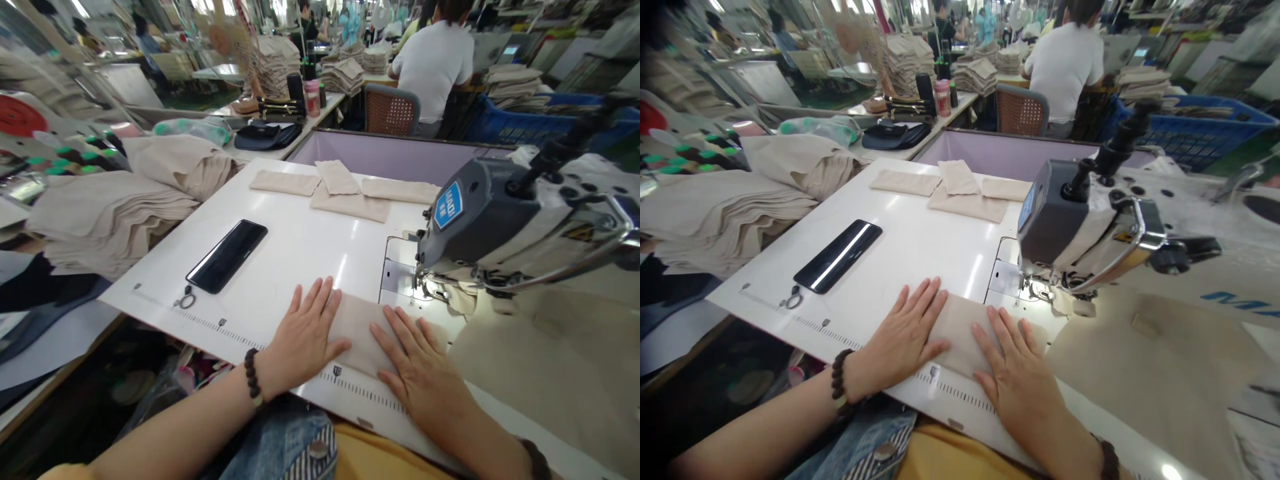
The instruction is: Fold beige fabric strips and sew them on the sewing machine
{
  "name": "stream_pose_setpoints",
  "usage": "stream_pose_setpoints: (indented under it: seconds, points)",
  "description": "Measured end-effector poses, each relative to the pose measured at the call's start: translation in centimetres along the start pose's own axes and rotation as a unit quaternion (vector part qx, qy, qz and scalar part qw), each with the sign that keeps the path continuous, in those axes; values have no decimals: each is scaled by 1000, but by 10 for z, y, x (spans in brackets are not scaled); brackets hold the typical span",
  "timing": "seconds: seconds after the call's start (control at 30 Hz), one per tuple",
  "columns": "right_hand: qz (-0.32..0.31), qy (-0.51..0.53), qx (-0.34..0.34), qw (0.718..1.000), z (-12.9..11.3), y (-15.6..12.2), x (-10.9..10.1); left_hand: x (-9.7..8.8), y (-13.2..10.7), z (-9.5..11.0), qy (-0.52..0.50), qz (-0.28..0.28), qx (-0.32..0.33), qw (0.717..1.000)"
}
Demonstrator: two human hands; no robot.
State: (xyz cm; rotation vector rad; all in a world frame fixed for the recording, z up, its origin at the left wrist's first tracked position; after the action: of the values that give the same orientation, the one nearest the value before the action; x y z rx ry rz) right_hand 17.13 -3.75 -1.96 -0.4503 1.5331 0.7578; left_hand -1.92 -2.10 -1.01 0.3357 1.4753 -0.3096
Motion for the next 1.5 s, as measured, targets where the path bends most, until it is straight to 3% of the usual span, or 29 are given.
stream_pose_setpoints:
  seconds: [0.1,0.17,0.27,0.37,0.5,0.57,0.7,0.83,1.0,1.17,1.5]
  points:
    - [-3,-6,2,1000,0,1,0,-3,-7,-25,39,21,-30,999]
    - [-5,-7,4,1000,0,1,0,-8,-10,-29,50,46,-21,997]
    - [-4,-1,16,1000,-1,2,0,-18,-11,-10,19,72,55,996]
    - [0,16,30,999,-3,3,-2,-24,-6,23,-38,11,152,988]
    - [9,29,66,997,0,5,-13,-26,22,37,-46,-42,145,988]
    - [-4,31,75,997,6,5,-20,-26,44,36,-37,-33,158,986]
    - [-33,23,30,999,28,7,-31,-23,88,38,3,-4,194,981]
    - [-19,-15,20,1000,53,6,-33,-23,112,56,-1,0,227,974]
    - [-3,-18,19,1000,65,3,-23,-20,120,70,-30,-12,229,973]
    - [16,11,25,999,67,3,-19,-15,121,66,-52,23,226,972]
    - [4,30,64,997,73,8,-16,-6,129,63,-43,28,231,972]
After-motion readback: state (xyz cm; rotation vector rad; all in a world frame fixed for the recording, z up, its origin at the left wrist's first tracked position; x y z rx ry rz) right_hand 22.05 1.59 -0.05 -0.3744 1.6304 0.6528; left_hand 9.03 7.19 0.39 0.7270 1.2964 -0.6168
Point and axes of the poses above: each hand's wrist, its own y-axis towards the middle knuckle, its own x-axis out of the palm, z = x × y, the point moved 4 cm from there along y, towards the middle knuckle, and after that the axes turned 4 degrees about -y, right-handed, at the moved point
